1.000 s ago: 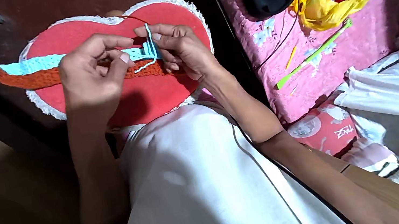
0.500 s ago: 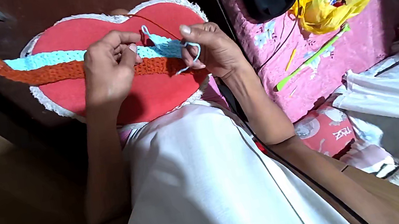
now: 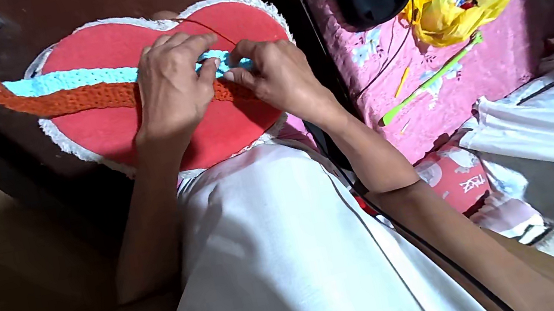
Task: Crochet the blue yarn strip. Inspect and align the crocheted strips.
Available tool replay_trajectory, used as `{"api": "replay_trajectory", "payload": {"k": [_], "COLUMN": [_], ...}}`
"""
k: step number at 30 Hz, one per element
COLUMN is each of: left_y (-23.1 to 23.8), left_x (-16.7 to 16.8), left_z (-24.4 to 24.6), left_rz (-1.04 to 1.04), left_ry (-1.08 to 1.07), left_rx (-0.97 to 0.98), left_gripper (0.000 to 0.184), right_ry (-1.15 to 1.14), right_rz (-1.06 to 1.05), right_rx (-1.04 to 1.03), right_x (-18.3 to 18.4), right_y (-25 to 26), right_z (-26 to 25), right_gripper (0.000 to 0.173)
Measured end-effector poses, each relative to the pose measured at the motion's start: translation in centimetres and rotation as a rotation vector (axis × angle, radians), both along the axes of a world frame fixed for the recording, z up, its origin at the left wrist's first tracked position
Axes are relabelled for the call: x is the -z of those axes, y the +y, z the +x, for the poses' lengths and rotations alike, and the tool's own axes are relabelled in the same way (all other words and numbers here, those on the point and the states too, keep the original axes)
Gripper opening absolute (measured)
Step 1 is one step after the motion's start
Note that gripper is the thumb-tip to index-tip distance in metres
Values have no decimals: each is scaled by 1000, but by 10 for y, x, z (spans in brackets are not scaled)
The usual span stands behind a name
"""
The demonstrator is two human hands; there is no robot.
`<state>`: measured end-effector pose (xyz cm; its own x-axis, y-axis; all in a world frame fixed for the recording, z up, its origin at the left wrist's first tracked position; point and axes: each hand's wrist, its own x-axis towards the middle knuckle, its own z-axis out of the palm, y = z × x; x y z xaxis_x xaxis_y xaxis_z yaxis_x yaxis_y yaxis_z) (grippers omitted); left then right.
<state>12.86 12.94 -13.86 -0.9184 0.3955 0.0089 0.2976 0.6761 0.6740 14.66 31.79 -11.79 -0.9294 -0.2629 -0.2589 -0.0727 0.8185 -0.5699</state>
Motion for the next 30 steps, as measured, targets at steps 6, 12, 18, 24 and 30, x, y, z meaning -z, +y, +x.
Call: {"api": "replay_trajectory", "payload": {"k": [6,12,18,24,30], "left_y": [4,3,-4,0,0], "left_x": [8,16,15,13,16], "left_z": [2,2,0,6,6], "left_rz": [-24,26,23,59,5], "left_ry": [11,32,14,119,105], "left_rx": [-60,-91,-23,-47,-46], "left_gripper": [25,25,24,24,24], "right_ry": [-274,-446,-116,-191,-356], "right_rz": [-513,-740,-48,-51,-732], "right_rx": [26,141,11,-109,29], "right_x": [1,1,-3,-6,8], "right_y": [10,14,12,8,8], "right_z": [-8,-12,0,-1,-1], "right_gripper": [11,17,27,16,18]}}
